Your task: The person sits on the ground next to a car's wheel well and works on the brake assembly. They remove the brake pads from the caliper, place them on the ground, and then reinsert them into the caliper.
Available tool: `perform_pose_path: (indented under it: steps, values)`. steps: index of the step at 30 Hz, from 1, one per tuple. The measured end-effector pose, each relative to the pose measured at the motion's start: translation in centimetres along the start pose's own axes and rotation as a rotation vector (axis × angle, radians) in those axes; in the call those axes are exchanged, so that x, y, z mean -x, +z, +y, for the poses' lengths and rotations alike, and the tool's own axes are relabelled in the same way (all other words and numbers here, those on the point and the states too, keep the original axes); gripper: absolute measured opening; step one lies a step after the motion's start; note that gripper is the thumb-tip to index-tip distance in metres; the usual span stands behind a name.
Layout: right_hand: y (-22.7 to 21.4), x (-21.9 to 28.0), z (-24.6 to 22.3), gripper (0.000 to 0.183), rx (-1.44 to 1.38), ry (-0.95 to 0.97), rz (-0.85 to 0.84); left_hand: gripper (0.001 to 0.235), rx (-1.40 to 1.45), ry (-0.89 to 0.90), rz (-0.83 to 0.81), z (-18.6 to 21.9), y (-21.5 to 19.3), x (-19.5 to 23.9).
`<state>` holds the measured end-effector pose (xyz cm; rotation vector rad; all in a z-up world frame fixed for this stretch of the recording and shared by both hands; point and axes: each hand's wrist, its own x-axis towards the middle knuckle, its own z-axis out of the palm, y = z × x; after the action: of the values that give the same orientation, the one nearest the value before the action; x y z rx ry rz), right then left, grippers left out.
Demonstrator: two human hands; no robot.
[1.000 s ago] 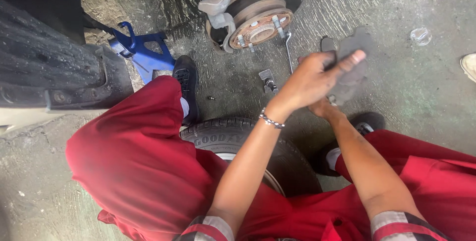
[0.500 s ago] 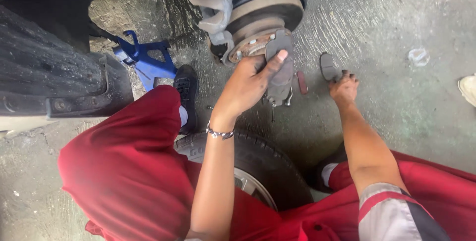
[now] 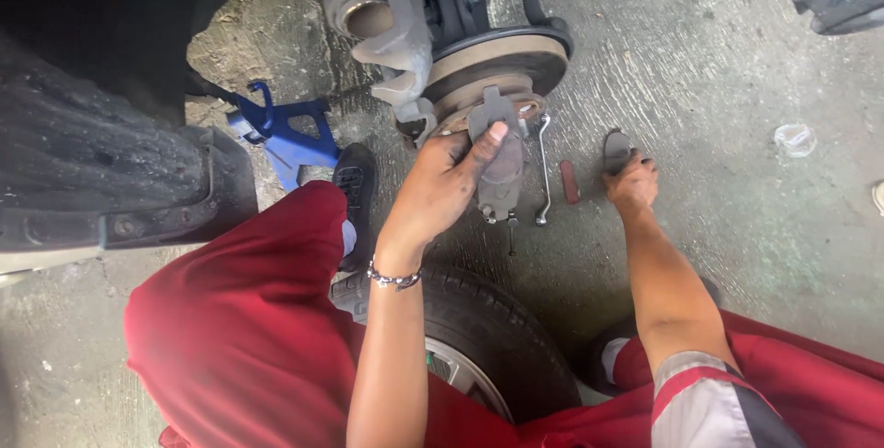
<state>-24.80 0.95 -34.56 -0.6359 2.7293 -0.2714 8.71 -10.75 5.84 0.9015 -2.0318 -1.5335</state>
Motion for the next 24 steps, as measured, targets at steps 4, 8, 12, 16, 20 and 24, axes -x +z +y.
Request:
perform_pose_path:
  steps: [4,8,12,16,20,24]
  values:
    - [-0.6,1.2,0.6,0.092,-0.108,-0.027,0.025,0.053,-0.019,0.042,-0.017,0.1,0.5,0.1]
    - [5.2,-1.3,5.0,0.063,-0.904,-0.024,-0.034,0.052,0.033,0.157,-0.032,0.2,1.1,0.1]
    - [5.1,-1.2,7.4,0.037,-1.51,0.266,-0.304,0.051,0.039,0.119,-0.05,0.3,1.6,0.1]
    - [3.9,0.4,7.7,0.027,-1.528,0.439,-0.405,0.053,0.058,0.175,-0.085,-0.2,2.1,0.1]
    - [4.0,0.9,8.0,0.022,-1.454,0.426,-0.394,0.056,-0.018,0.093,-0.086,-0.2,2.2,0.0]
    - [4.3,0.9,8.0,0.025,-1.452,0.422,-0.398,0.055,-0.011,0.104,-0.097,-0.1,2.1,0.1]
